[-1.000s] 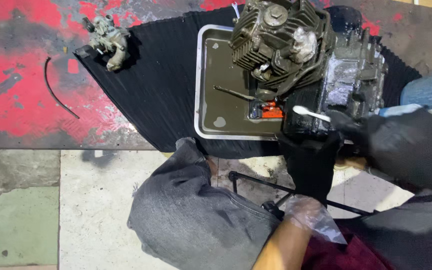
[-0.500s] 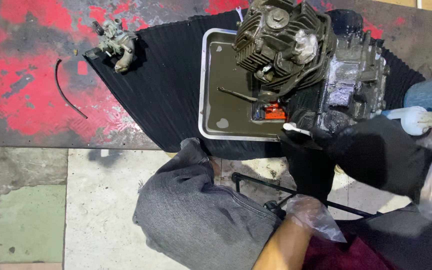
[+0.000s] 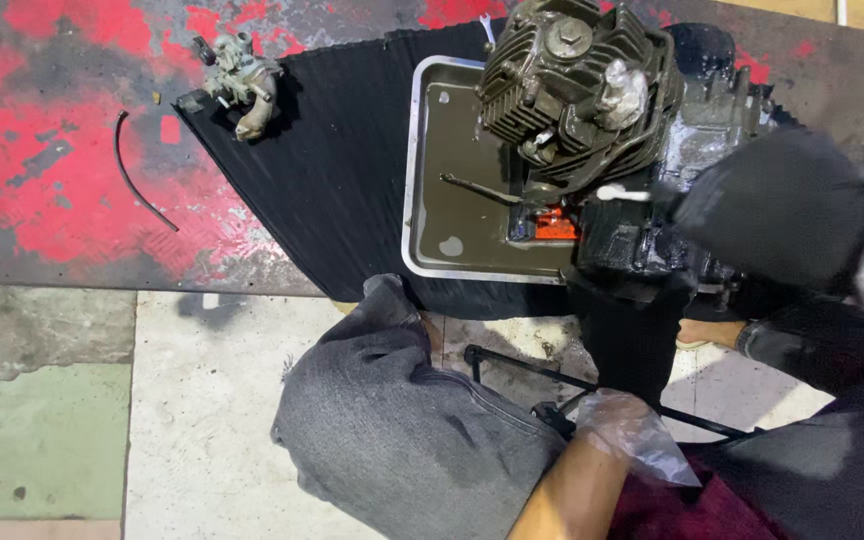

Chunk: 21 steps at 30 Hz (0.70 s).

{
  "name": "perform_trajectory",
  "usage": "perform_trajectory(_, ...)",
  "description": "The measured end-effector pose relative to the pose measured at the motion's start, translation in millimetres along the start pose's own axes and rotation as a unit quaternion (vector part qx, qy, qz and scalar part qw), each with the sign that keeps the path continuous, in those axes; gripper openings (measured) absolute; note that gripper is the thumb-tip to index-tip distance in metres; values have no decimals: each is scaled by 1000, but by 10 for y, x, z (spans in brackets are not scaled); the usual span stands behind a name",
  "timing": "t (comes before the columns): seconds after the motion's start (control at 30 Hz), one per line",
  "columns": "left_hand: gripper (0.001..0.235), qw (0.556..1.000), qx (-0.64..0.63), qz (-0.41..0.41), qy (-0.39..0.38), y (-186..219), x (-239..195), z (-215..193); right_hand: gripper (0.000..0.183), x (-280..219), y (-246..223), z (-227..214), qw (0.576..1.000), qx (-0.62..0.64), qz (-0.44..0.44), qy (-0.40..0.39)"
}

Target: The person scrubs a motorcycle engine block with a toothbrush and cleaning solution, focusing on the cylinder head and fins. They periodically rinse the engine with water from a plastic cup and use a screwdriver to scrape away grime from crevices.

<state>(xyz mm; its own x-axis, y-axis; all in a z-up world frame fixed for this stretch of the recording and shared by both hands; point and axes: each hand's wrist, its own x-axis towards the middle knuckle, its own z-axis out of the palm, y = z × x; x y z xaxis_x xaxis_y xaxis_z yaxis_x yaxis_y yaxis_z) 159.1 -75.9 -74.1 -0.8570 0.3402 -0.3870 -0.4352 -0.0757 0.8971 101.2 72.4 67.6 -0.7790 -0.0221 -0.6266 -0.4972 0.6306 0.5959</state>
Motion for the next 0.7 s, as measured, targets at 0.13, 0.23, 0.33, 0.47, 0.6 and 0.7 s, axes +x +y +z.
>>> perform_trajectory(0.13,98,1000,-8,8,2,24,26,33,35,-29,61,12,1000,-1,12,4)
perform_trajectory(0.23,95,1000,9,10,7,-10,-49,9,36,-1,48,-2,1000,-2,10,16)
perform_trajectory(0.33,92,1000,9,10,6,-19,-46,18,38,-41,87,-34,1000,-9,14,22)
perform_trajectory(0.47,88,1000,4,9,6,-18,-45,68,64,-96,125,-89,997,-65,22,-20)
perform_trajectory(0.6,84,1000,7,13,9,-2,-38,31,62,43,74,-86,988,-1,54,146)
perform_trajectory(0.7,81,1000,0,18,8,31,-5,-3,59,114,61,-59,985,63,57,151)
